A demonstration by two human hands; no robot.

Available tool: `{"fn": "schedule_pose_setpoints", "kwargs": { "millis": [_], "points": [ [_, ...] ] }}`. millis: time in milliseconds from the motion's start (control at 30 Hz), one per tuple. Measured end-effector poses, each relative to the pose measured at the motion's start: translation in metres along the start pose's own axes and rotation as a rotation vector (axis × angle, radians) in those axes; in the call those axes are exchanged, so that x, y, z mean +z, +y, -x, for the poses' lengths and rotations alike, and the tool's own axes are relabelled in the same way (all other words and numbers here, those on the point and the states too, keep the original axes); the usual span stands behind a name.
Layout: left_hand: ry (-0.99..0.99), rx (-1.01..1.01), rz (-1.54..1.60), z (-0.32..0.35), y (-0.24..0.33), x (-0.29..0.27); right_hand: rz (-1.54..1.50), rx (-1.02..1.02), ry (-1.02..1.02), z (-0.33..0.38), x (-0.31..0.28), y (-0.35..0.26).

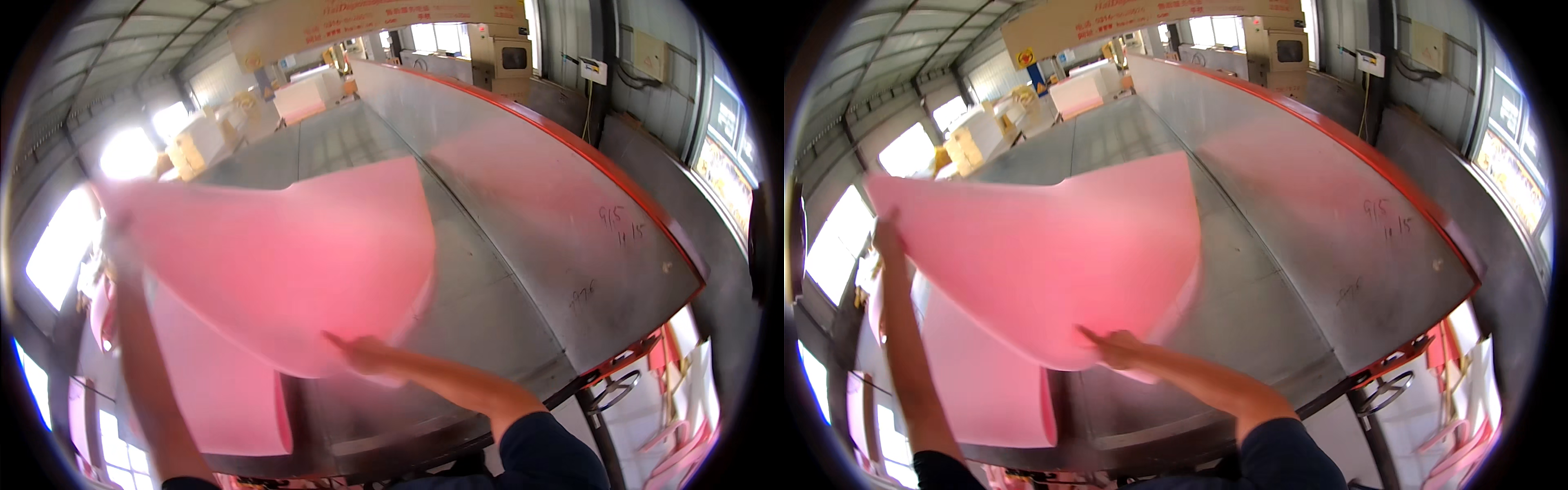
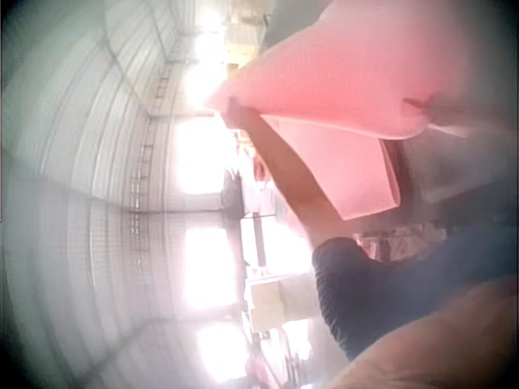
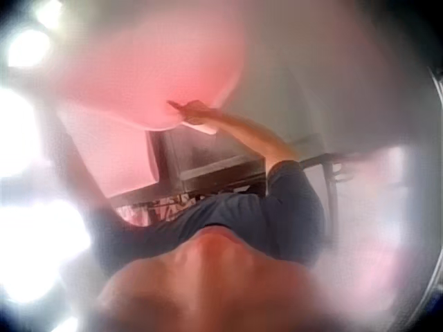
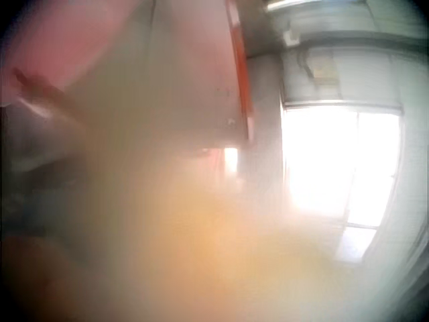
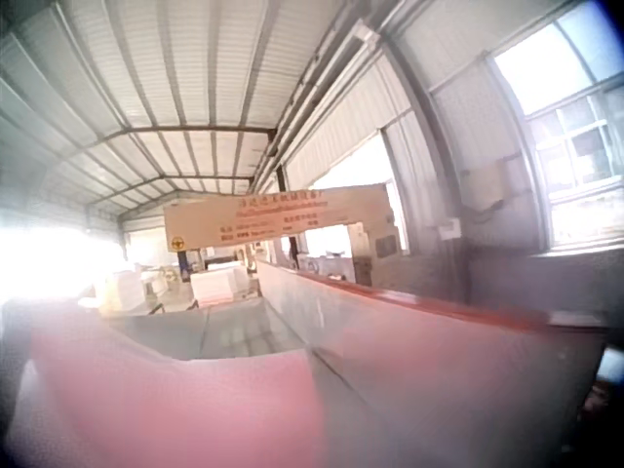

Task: The person positions large pink foam sheets on a hydraulic guillotine cutter, aligns them, and cuts them into smaller rectangular pieces. The person removes the cut strips and stacks the finished pieces. The person briefly consults a notebook before resuming cutting.

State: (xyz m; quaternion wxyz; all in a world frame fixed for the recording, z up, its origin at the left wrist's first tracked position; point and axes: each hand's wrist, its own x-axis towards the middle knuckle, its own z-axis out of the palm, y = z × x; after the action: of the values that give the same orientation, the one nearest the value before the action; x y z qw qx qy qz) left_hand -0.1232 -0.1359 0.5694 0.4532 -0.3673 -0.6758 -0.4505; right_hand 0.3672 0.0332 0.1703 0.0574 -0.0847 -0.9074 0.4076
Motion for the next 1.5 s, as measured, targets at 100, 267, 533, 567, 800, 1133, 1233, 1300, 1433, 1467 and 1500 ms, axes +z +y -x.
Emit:
{"fn": "schedule_pose_setpoints", "kwargs": {
  "millis": [100,267,533,567,800,1133,1233,1300,1433,1467,1500],
  "points": [
    [-0.018,0.205,-0.105,-0.151,0.140,-0.005,-0.082,-0.279,0.138,-0.099,-0.054,-0.116],
    [-0.179,0.526,-0.370,-0.165,0.429,-0.018,-0.235,-0.609,0.432,-0.176,-0.202,-0.347],
    [-0.733,1.008,0.047,0.196,0.579,0.018,-0.302,-0.651,0.352,-0.137,-0.073,-0.212],
    [-0.785,1.073,0.328,0.255,0.550,0.041,-0.296,-0.541,0.286,-0.129,-0.038,-0.148],
    [-1.276,0.543,0.388,0.656,0.457,0.074,-0.543,-0.002,-0.121,0.072,0.210,0.120],
    [-1.484,-0.401,0.575,0.678,0.376,-0.038,-1.805,0.450,0.789,0.264,0.214,0.188],
    [-1.669,-1.093,0.237,0.769,0.258,-0.127,-1.932,0.701,1.109,0.246,0.214,0.183],
    [-1.158,-1.767,0.556,0.806,0.177,-0.176,-1.952,0.853,1.271,0.247,0.203,0.169],
    [-0.147,-1.936,1.306,0.755,0.116,-0.151,-1.718,0.834,1.446,0.229,0.175,0.180],
    [-0.119,-1.950,1.134,0.728,0.125,-0.131,-1.577,0.855,1.496,0.221,0.177,0.195],
    [-0.093,-1.957,0.971,0.709,0.134,-0.108,-1.430,0.868,1.545,0.215,0.175,0.208]
  ]
}}
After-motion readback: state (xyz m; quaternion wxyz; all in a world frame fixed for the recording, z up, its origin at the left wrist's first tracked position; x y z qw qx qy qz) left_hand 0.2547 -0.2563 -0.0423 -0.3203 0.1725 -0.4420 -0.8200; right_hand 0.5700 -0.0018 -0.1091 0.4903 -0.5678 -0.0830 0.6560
